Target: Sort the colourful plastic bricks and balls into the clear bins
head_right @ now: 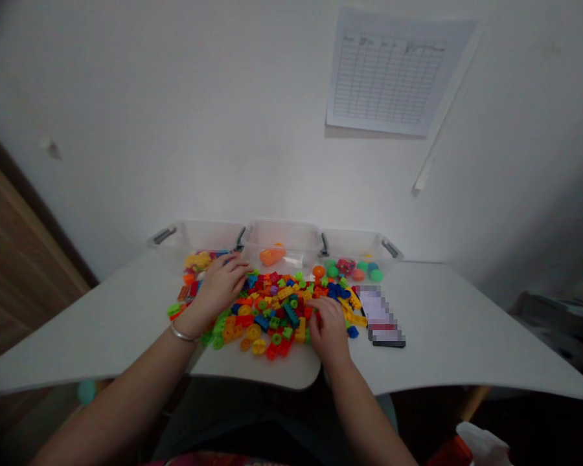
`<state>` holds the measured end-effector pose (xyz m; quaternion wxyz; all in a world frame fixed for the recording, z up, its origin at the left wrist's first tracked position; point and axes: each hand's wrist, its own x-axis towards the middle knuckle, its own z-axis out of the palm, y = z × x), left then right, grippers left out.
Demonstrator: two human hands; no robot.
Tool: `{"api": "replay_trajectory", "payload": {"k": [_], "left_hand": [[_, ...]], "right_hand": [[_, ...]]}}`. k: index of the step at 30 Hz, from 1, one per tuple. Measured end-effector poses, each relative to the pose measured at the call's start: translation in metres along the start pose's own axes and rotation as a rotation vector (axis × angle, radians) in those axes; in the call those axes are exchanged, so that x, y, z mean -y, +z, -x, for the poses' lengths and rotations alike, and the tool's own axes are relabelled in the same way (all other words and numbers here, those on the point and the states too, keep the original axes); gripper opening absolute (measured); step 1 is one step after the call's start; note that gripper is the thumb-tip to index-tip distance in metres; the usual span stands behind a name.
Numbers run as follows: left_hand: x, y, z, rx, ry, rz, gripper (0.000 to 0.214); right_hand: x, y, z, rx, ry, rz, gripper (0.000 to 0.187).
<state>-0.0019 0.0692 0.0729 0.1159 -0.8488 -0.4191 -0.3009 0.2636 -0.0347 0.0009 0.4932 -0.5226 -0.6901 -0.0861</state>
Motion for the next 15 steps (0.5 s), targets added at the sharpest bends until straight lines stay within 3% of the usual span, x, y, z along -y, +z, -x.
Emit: {"api": "replay_trajectory", "payload": {"k": [5, 15], "left_hand": [[0.003, 0.014, -0.001, 0.114, 0.073, -0.038, 0.039], [-0.003, 0.024, -0.002, 0.160, -0.019, -0.205, 0.036]], "right_hand": [[-0.001, 0.000, 0.000, -0.001, 0.015, -0.005, 0.024], [-0.003, 0.000, 0.001, -0.005, 0.010, -0.016, 0.024]]}}
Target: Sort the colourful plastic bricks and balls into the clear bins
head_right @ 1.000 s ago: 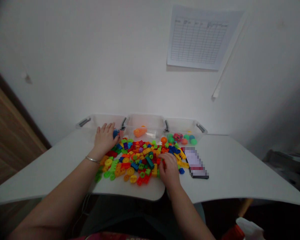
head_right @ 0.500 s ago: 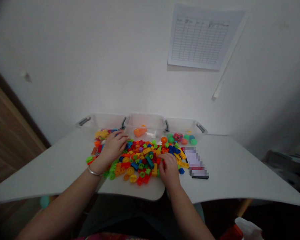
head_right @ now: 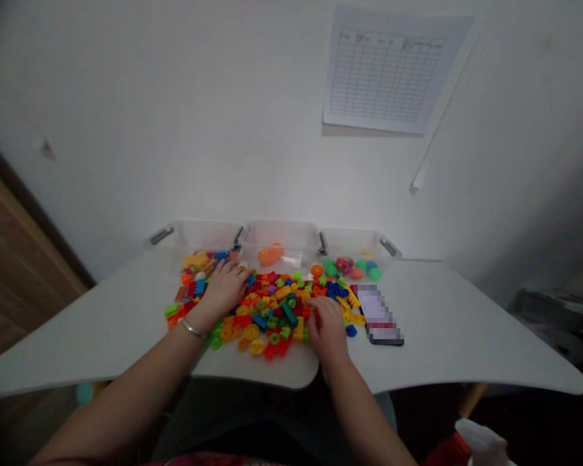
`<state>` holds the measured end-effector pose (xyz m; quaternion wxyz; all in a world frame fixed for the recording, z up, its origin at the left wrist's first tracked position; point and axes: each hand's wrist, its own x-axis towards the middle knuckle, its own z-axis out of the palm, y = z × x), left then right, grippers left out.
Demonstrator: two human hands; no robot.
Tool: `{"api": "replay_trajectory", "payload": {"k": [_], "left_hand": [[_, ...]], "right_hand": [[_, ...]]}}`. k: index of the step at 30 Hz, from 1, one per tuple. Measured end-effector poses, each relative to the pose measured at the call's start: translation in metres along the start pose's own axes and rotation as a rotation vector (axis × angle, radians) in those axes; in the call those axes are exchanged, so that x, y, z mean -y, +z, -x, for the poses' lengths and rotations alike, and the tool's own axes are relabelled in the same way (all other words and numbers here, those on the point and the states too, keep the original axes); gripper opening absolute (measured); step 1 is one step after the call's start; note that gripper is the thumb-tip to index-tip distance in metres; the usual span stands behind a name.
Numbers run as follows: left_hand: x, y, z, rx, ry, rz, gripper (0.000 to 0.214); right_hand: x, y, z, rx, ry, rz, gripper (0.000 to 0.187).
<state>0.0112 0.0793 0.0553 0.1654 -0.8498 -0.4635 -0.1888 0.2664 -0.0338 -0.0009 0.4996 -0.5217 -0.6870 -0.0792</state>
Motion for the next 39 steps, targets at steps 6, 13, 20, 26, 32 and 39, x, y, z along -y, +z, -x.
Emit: {"api": "replay_trajectory", "payload": {"k": [6, 13, 20, 26, 32, 39], "left_hand": [[-0.002, 0.000, -0.004, 0.055, -0.018, -0.041, 0.033], [-0.005, -0.003, -0.007, 0.113, -0.013, -0.077, 0.035], [-0.004, 0.000, -0.006, 0.036, 0.025, -0.062, 0.031], [-0.002, -0.005, -0.007, 0.002, -0.007, 0.012, 0.026], [0.000, -0.020, -0.006, -0.040, -0.155, 0.191, 0.022], [-0.017, -0.030, 0.008, -0.023, -0.262, 0.653, 0.018]], "right_hand": [[0.000, 0.001, 0.001, -0.010, 0.006, -0.003, 0.025], [-0.002, 0.002, 0.001, 0.018, 0.018, -0.007, 0.025], [-0.001, 0.001, 0.000, 0.025, 0.015, -0.017, 0.024], [-0.001, 0.002, 0.000, 0.031, 0.027, -0.018, 0.024], [0.000, 0.002, 0.002, 0.041, 0.020, -0.007, 0.024], [0.004, 0.004, -0.003, 0.033, -0.002, 0.028, 0.023]]}}
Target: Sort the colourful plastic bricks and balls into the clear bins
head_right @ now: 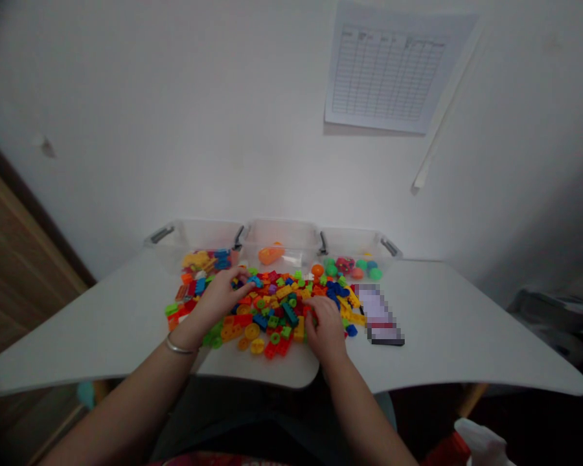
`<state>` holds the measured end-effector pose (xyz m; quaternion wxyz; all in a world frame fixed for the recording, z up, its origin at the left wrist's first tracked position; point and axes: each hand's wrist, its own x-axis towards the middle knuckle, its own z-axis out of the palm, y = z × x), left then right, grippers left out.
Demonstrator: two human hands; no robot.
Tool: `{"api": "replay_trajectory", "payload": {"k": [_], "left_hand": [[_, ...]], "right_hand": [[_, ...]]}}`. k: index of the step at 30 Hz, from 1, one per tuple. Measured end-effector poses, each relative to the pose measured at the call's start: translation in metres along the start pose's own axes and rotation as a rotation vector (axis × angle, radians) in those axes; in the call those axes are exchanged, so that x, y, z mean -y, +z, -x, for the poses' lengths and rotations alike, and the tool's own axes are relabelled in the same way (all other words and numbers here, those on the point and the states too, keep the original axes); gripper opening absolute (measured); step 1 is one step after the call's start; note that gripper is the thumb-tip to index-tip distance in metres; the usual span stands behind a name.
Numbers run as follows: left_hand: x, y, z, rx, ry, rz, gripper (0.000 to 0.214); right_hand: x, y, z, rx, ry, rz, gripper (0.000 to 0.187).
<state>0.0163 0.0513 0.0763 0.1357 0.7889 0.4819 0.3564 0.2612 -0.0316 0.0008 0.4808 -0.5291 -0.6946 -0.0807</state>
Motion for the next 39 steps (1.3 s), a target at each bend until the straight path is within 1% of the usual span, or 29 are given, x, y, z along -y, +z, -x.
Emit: {"api": "replay_trajectory", "payload": {"k": [3, 5, 7, 10, 13, 16, 20, 22, 25, 28, 30, 33, 39], "left_hand": [[-0.010, 0.005, 0.011, 0.010, -0.062, 0.165, 0.019], [-0.016, 0.008, 0.020, 0.015, -0.047, 0.195, 0.017], [-0.021, 0.012, 0.029, 0.018, -0.017, 0.165, 0.015], [-0.025, 0.017, 0.043, 0.021, 0.026, 0.096, 0.014], [-0.026, 0.022, 0.051, -0.011, 0.076, 0.046, 0.012], [-0.027, 0.024, 0.054, -0.027, 0.109, 0.007, 0.009], [-0.027, 0.024, 0.056, -0.026, 0.111, -0.006, 0.008], [-0.025, 0.026, 0.059, -0.023, 0.114, -0.006, 0.010], [-0.020, 0.031, 0.069, -0.036, 0.167, -0.033, 0.024], [-0.015, 0.034, 0.079, -0.077, 0.219, -0.171, 0.041], [-0.011, 0.036, 0.083, -0.100, 0.214, -0.289, 0.046], [-0.005, 0.038, 0.084, -0.102, 0.191, -0.397, 0.047], [0.004, 0.044, 0.083, -0.105, 0.203, -0.491, 0.040]], "right_hand": [[0.007, -0.001, -0.006, 0.005, -0.051, 0.000, 0.023], [0.014, -0.001, -0.011, 0.024, -0.068, -0.023, 0.023], [0.022, -0.003, -0.017, 0.054, -0.059, -0.057, 0.022], [0.035, -0.003, -0.025, 0.140, -0.061, -0.110, 0.019], [0.045, -0.002, -0.030, 0.227, -0.079, -0.135, 0.016], [0.049, 0.002, -0.033, 0.257, -0.057, -0.124, 0.015], [0.050, 0.008, -0.032, 0.276, -0.032, -0.119, 0.015], [0.049, 0.009, -0.031, 0.277, -0.027, -0.113, 0.012], [0.047, 0.010, -0.031, 0.263, -0.017, -0.094, 0.009], [0.044, 0.010, -0.032, 0.232, 0.010, -0.104, 0.008], [0.041, 0.011, -0.033, 0.198, 0.036, -0.123, 0.008], [0.037, 0.011, -0.033, 0.153, 0.063, -0.124, 0.007], [0.033, 0.014, -0.031, 0.118, 0.053, -0.104, 0.006]]}}
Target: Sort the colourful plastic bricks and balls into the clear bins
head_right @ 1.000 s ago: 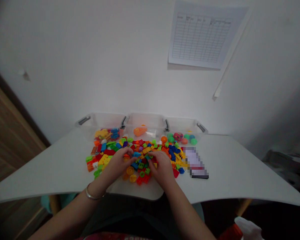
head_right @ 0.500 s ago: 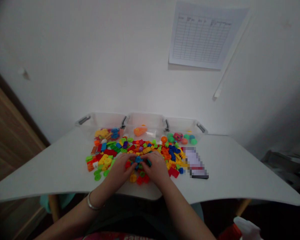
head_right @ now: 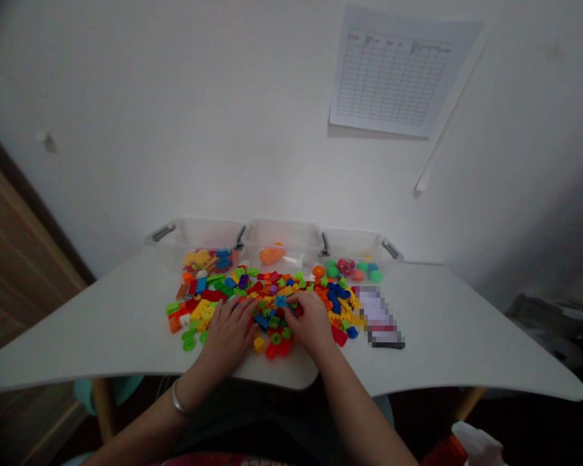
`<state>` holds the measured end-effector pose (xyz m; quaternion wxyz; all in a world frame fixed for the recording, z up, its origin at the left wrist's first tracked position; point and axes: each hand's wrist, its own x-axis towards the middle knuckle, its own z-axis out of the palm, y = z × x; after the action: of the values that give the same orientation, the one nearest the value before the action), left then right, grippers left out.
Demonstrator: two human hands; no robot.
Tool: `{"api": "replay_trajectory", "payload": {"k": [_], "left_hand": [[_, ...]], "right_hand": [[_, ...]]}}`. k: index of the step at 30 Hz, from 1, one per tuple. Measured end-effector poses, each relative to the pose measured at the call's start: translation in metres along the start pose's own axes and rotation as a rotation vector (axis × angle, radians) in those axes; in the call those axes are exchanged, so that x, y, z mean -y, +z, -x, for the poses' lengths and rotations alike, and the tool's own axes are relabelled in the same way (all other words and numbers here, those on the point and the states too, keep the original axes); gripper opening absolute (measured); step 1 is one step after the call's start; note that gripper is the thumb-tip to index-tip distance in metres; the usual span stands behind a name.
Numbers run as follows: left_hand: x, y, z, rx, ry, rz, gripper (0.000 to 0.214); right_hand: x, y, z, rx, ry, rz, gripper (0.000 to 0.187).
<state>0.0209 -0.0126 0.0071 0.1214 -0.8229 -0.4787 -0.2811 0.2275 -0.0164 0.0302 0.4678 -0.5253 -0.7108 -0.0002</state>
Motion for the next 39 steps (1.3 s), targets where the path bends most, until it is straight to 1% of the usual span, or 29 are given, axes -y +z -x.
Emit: {"api": "replay_trajectory", "payload": {"k": [4, 9, 12, 14, 15, 20, 22, 23, 25, 27, 31, 34, 39], "left_hand": [[0.000, -0.001, -0.001, -0.011, 0.022, -0.024, 0.037], [0.002, -0.003, -0.005, -0.015, -0.003, -0.021, 0.034], [0.003, -0.003, -0.005, -0.009, -0.015, 0.010, 0.032], [0.002, -0.003, -0.005, -0.003, -0.011, 0.020, 0.032], [0.002, -0.003, -0.005, -0.002, -0.007, 0.023, 0.032], [0.002, -0.006, -0.003, -0.015, -0.002, 0.031, 0.031], [0.002, -0.007, -0.002, -0.011, -0.003, 0.038, 0.032], [0.002, -0.008, -0.002, -0.008, -0.004, 0.041, 0.032], [0.002, -0.008, -0.002, -0.002, -0.009, 0.044, 0.033], [0.003, -0.008, -0.002, 0.007, -0.012, 0.046, 0.033], [0.004, -0.008, -0.001, 0.021, -0.008, 0.057, 0.032], [0.004, -0.009, 0.000, 0.027, -0.009, 0.063, 0.032], [0.003, -0.010, 0.000, 0.016, -0.020, 0.064, 0.030]], "right_hand": [[-0.003, 0.000, 0.001, -0.018, 0.015, 0.006, 0.008], [-0.007, -0.001, 0.002, -0.013, 0.045, -0.030, 0.009], [-0.012, -0.006, 0.000, -0.062, 0.078, -0.063, 0.013], [-0.019, -0.016, -0.005, -0.138, 0.118, -0.072, 0.016], [-0.023, -0.023, -0.009, -0.195, 0.148, -0.072, 0.019], [-0.058, -0.062, -0.037, -0.591, 0.380, -0.128, 0.037], [-0.070, -0.070, -0.046, -0.670, 0.445, -0.150, 0.040], [-0.076, -0.073, -0.049, -0.688, 0.467, -0.153, 0.041], [-0.084, -0.074, -0.054, -0.693, 0.496, -0.115, 0.042], [-0.089, -0.073, -0.058, -0.668, 0.524, -0.021, 0.039], [-0.091, -0.069, -0.067, -0.603, 0.583, 0.190, 0.030], [-0.089, -0.066, -0.073, -0.572, 0.581, 0.308, 0.027], [-0.089, -0.063, -0.074, -0.498, 0.575, 0.425, 0.028]]}}
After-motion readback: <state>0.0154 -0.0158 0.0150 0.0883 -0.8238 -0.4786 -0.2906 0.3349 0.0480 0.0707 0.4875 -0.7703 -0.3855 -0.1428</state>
